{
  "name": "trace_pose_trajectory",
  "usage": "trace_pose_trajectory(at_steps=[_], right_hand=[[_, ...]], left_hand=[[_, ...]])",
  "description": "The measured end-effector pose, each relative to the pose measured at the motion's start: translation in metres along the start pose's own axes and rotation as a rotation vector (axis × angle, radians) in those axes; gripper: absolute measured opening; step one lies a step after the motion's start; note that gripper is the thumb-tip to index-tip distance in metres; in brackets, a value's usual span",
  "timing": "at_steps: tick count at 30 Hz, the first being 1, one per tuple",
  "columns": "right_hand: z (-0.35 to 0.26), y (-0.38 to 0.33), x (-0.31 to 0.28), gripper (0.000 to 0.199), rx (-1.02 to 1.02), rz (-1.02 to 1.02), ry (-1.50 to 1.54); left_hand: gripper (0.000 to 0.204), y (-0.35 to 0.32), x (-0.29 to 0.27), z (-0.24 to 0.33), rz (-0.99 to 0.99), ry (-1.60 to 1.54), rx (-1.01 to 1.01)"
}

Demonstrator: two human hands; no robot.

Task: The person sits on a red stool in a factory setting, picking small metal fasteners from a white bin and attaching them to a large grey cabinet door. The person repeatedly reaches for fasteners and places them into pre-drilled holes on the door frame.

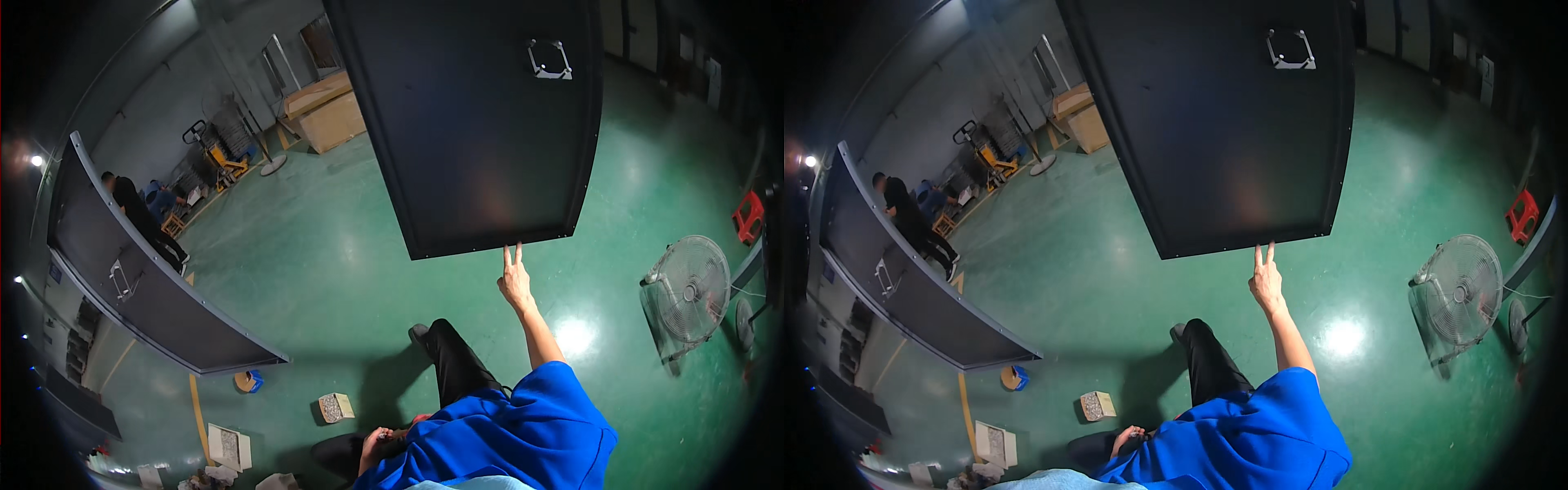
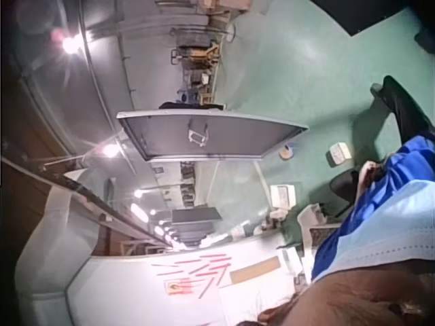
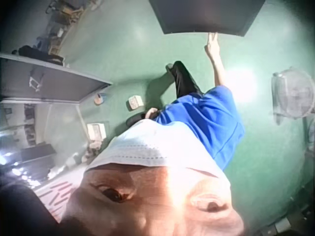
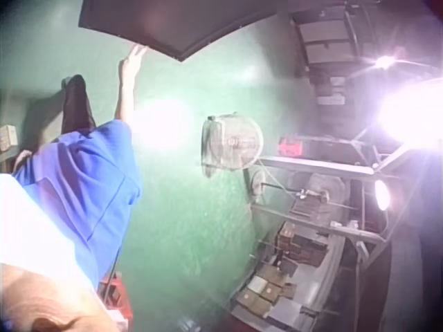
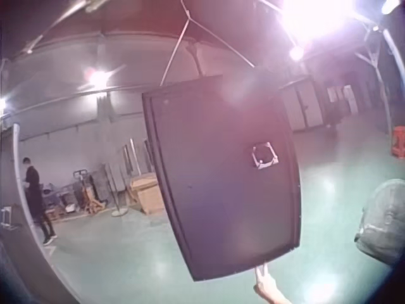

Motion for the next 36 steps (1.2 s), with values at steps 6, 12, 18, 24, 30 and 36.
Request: trace_pose_trajectory(at_steps=[6,12,18,24,30,36], right_hand=[[-0.021,0.003,0.001,0.073,-0.104,-0.025,-0.069],[-0.041,0.013,0.034,0.072,-0.111,-0.157,-0.085],[-0.059,0.016,0.054,0.068,-0.177,-0.18,-0.087],[-0.085,-0.032,0.105,0.066,-0.227,-0.484,-0.091],[-0.127,-0.146,0.179,0.062,-0.395,-0.759,-0.021],[-0.163,-0.253,0.202,0.032,-0.877,-0.426,-0.595]], left_hand=[[0.025,-0.005,0.007,0.0,0.047,-0.162,-0.037],[0.027,-0.012,0.012,0.008,-0.012,-0.132,0.033],[0.026,-0.005,-0.013,0.001,-0.017,-0.058,0.043],[0.031,0.001,-0.035,-0.01,-0.022,-0.015,-0.03],[0.034,0.0,-0.045,-0.015,-0.018,-0.267,-0.069],[0.035,-0.013,-0.052,-0.007,-0.035,-0.362,-0.105]])
Point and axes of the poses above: each hand's wrist, its own y-axis towards the middle knuckle, its own x-axis out of the palm, z = x × y, the point moved 8 cm from there along y, towards the middle knuckle, and after that the axes turned 8 degrees about x, right-handed, at the moved point
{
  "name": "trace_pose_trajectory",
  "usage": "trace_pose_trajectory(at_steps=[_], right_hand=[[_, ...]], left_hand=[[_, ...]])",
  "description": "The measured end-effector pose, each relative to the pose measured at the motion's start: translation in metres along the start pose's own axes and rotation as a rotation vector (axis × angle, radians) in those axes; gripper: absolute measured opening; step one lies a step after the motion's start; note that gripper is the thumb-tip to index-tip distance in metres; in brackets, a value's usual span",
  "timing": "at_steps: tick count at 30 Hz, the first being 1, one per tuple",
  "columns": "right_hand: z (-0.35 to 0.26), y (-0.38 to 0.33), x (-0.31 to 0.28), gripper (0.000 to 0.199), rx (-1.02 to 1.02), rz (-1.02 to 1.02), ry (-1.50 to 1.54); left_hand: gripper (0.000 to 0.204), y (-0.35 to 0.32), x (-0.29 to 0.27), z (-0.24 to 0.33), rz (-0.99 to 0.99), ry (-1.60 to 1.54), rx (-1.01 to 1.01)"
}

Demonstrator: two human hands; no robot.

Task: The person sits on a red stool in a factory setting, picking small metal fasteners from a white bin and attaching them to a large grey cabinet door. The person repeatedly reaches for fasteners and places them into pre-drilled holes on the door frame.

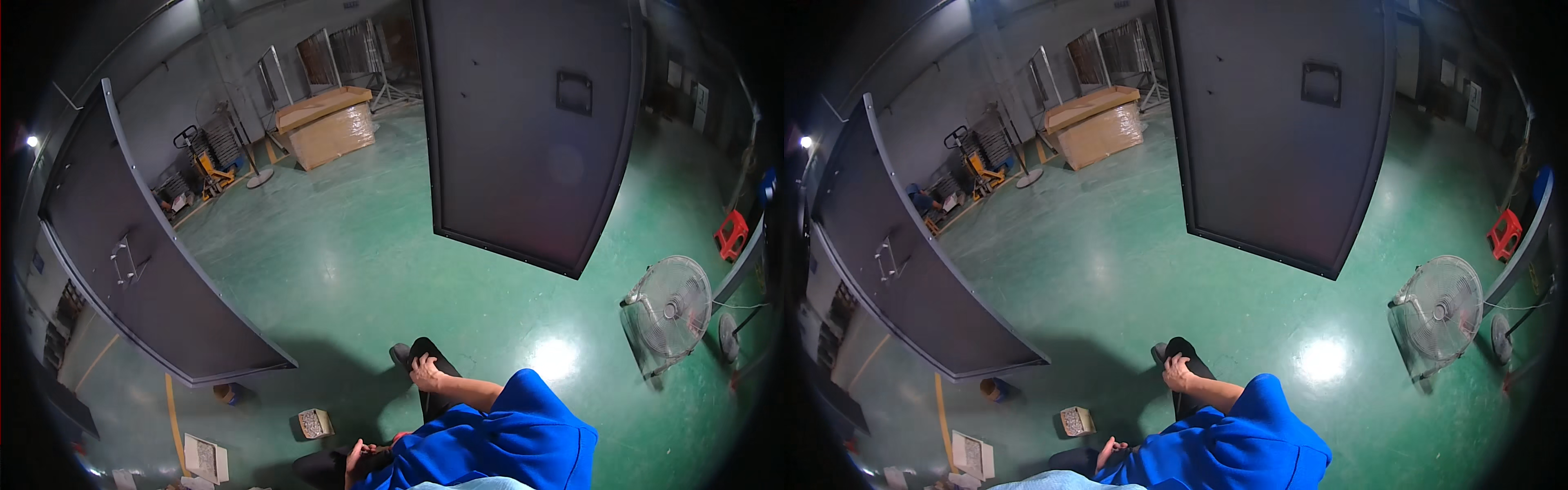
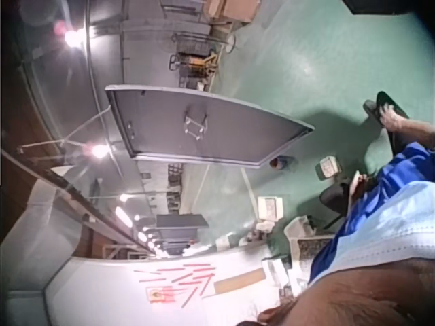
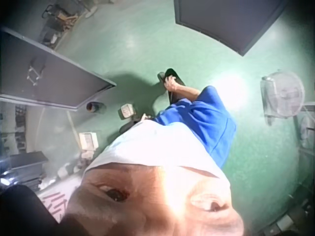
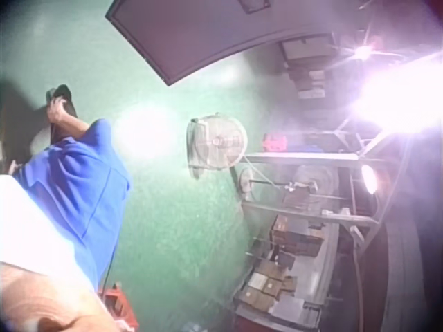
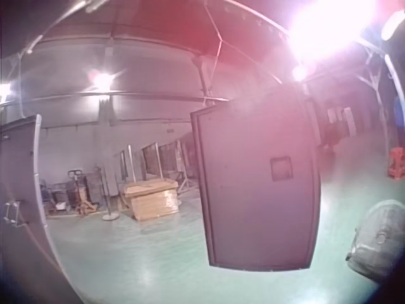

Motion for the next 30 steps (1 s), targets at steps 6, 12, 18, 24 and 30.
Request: trace_pose_trajectory(at_steps=[6,12,18,24,30], right_hand=[[-0.005,0.015,-0.003,0.02,-0.012,-0.043,0.178],[-0.019,0.013,-0.023,0.017,-0.108,0.117,0.376],[-0.057,-0.001,-0.005,0.025,-0.224,-0.093,0.299],[-0.077,0.003,-0.002,0.031,-0.262,-0.174,0.512],[-0.061,0.066,-0.063,0.034,-0.074,-0.148,0.998]], left_hand=[[0.019,0.0,-0.025,0.02,0.088,0.236,0.161],[0.018,-0.014,0.004,0.028,-0.128,-0.181,0.245],[0.022,-0.026,-0.012,0.031,0.021,-0.171,0.285],[0.025,-0.029,-0.035,0.025,0.023,-0.11,0.484],[0.022,-0.032,-0.026,0.026,-0.01,-0.314,0.376]])
Point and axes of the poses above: each hand's wrist, its own y-axis towards the middle knuckle, its own x-axis out of the palm, z = x × y, the point moved 8 cm from there along y, towards the middle knuckle, and after that the axes turned 8 degrees about x, right-handed, at the moved point
